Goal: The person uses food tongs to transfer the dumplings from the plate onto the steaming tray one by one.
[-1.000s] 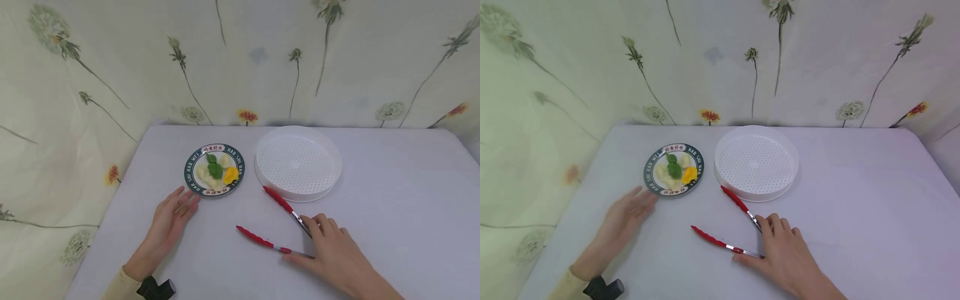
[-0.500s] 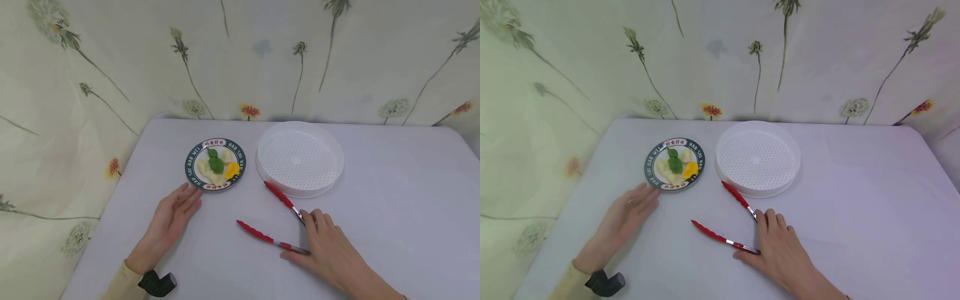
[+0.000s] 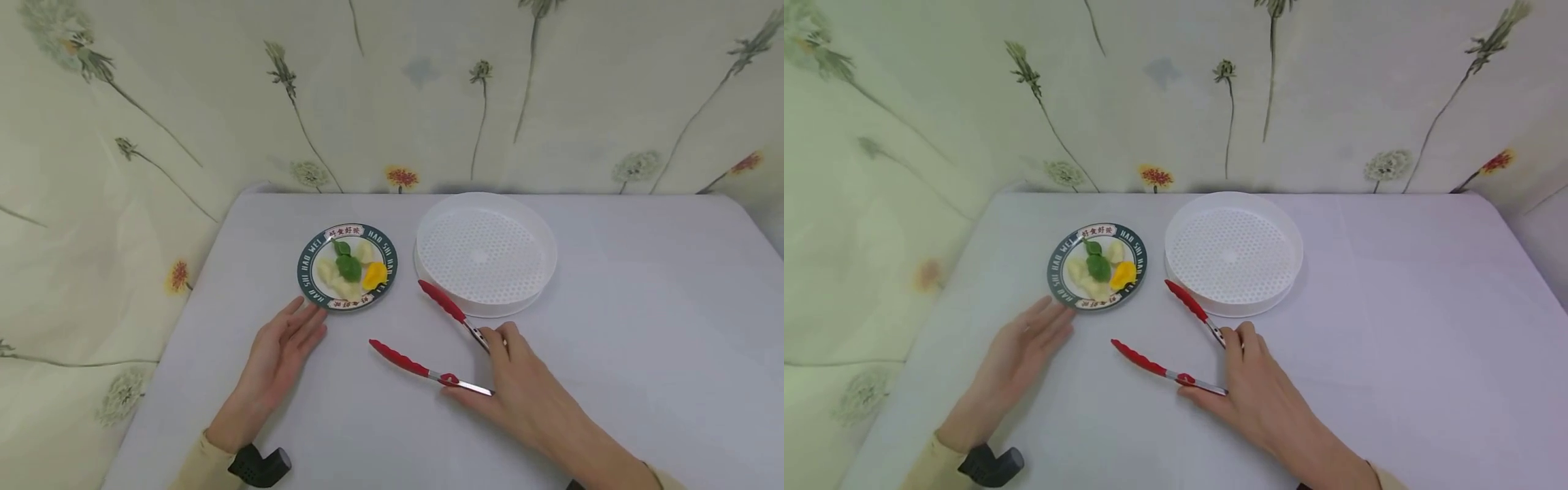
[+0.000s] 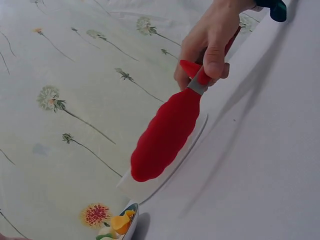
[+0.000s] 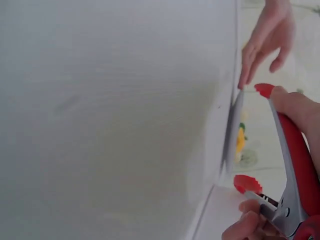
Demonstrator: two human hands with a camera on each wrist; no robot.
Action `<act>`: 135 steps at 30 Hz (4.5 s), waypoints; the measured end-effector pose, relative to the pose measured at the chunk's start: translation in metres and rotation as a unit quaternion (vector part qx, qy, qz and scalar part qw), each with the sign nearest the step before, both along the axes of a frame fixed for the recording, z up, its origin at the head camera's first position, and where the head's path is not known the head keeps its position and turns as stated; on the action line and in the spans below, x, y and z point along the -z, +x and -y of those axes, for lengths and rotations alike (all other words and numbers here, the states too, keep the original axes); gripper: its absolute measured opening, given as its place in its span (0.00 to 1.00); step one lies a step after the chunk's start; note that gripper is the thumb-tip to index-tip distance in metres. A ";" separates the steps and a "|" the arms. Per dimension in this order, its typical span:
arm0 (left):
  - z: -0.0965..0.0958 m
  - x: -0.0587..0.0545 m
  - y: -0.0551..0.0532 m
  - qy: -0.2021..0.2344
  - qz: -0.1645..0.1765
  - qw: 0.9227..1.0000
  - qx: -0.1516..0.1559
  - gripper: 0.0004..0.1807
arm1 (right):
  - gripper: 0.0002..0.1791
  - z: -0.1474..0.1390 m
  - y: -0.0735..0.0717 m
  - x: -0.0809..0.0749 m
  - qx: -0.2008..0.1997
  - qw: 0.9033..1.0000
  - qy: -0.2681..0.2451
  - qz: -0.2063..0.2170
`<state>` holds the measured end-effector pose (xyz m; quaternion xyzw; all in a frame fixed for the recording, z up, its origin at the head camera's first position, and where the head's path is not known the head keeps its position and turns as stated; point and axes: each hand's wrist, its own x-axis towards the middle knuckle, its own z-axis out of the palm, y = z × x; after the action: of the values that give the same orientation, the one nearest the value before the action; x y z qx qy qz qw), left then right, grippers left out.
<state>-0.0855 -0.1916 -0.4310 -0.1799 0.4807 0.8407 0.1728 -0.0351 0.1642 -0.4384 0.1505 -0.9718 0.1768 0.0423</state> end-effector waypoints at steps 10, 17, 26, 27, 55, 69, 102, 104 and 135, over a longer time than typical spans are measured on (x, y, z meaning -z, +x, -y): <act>0.000 0.001 -0.003 -0.005 -0.005 1.000 0.001 0.34 | 0.49 0.027 -0.035 -0.018 -0.019 1.000 -0.004 0.017; 0.000 0.002 0.002 -0.004 0.004 1.000 -0.005 0.34 | 0.45 0.040 -0.051 -0.018 -0.024 0.999 0.008 0.028; -0.002 0.002 0.004 0.001 0.001 1.000 -0.010 0.33 | 0.42 0.049 -0.062 -0.016 -0.026 0.999 0.020 0.022; -0.002 0.002 0.004 0.003 0.001 1.000 -0.010 0.33 | 0.41 0.049 -0.063 -0.016 -0.028 0.999 0.027 0.020; 0.001 0.007 0.005 0.002 -0.010 1.000 -0.007 0.33 | 0.40 0.066 -0.070 -0.017 -0.054 0.988 0.133 -0.060; 0.000 0.006 0.003 0.006 -0.004 1.000 -0.011 0.32 | 0.33 0.064 -0.070 -0.017 -0.063 0.984 0.136 -0.095; -0.001 0.005 0.005 0.001 -0.013 1.000 -0.011 0.33 | 0.32 0.065 -0.068 -0.022 -0.055 0.985 0.147 -0.065; -0.001 0.005 0.005 0.001 -0.013 1.000 -0.011 0.33 | 0.32 0.066 -0.069 -0.023 -0.056 0.986 0.147 -0.057; 0.000 0.006 0.004 0.001 -0.013 1.000 -0.006 0.33 | 0.29 0.010 -0.064 -0.068 0.021 0.991 0.094 -0.088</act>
<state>-0.0812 -0.1915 -0.4373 -0.1716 0.4808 0.8446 0.1613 -0.0988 0.1543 -0.3701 0.1480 -0.9795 0.0694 0.1174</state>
